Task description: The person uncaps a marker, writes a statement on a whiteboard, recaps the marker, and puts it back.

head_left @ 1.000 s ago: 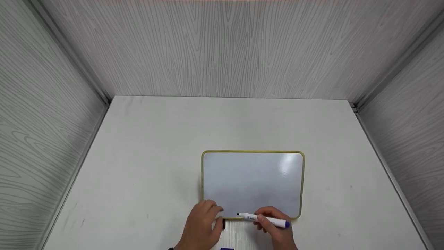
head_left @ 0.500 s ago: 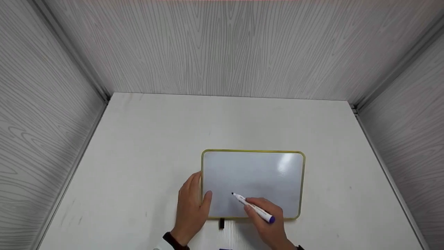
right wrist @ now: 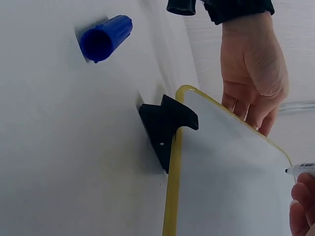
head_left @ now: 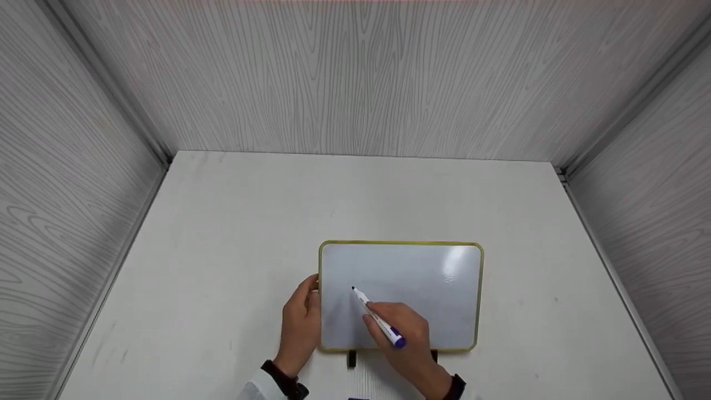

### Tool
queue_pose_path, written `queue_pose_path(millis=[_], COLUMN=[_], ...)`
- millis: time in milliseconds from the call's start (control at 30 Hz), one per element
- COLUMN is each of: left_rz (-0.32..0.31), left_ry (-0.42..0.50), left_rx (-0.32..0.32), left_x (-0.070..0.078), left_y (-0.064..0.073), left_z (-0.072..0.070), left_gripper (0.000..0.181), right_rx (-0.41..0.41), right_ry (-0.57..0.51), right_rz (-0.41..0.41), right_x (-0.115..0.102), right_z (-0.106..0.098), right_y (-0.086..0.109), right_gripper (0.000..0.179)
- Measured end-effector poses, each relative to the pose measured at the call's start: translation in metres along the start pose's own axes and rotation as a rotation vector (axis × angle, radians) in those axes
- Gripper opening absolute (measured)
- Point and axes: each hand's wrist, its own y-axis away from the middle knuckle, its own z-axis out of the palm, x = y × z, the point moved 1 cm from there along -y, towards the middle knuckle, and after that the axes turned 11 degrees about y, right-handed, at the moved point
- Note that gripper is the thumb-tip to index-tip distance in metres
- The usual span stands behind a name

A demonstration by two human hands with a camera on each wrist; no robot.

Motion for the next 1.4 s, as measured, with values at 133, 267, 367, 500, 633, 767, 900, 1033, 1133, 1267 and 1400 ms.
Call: queue_pose_path(millis=[133,267,367,500,633,767,900,1033,1133,1267,1400], left_rz=[0.001,0.028,0.049,0.069,0.065,0.058,0.062,0.062,0.075,0.105,0.101], left_ry=[0.009,-0.02,-0.042,-0.074,-0.087,-0.083,-0.071,-0.052,-0.058,-0.091,-0.105], left_rx=[0.02,0.044,0.051,0.047,0.021,0.006,0.009,0.011,0.009,0.013,0.016], left_x=[-0.002,-0.002,-0.001,-0.002,-0.002,-0.002,-0.004,-0.004,-0.004,-0.003,-0.002], left_y=[-0.001,-0.002,-0.003,-0.004,-0.006,-0.007,-0.007,-0.007,-0.008,-0.007,-0.008], left_z=[0.0,0.0,0.0,-0.002,-0.004,-0.005,-0.006,-0.005,-0.005,-0.005,-0.005], left_gripper=[0.037,0.035,0.033,0.03,0.03,0.032,0.031,0.03,0.03,0.028,0.028], right_rx=[-0.022,-0.045,-0.059,-0.123,-0.174,-0.165,-0.163,-0.182,-0.185,-0.169,-0.17], right_ry=[0.011,0.003,-0.007,0.009,0.027,0.016,0.015,0.024,0.034,0.044,0.037], right_rz=[-0.021,-0.03,-0.027,0.014,0.045,0.029,0.026,0.036,0.018,-0.016,-0.02], right_x=[-0.001,-0.004,-0.006,-0.008,-0.008,-0.006,-0.006,-0.005,-0.004,-0.002,-0.001], right_z=[0.008,0.013,0.016,0.019,0.022,0.026,0.029,0.03,0.03,0.031,0.031], right_y=[-0.004,-0.009,-0.014,-0.018,-0.021,-0.024,-0.025,-0.026,-0.027,-0.026,-0.024], right_gripper=[0.019,0.021,0.025,0.031,0.035,0.036,0.037,0.035,0.034,0.034,0.034])
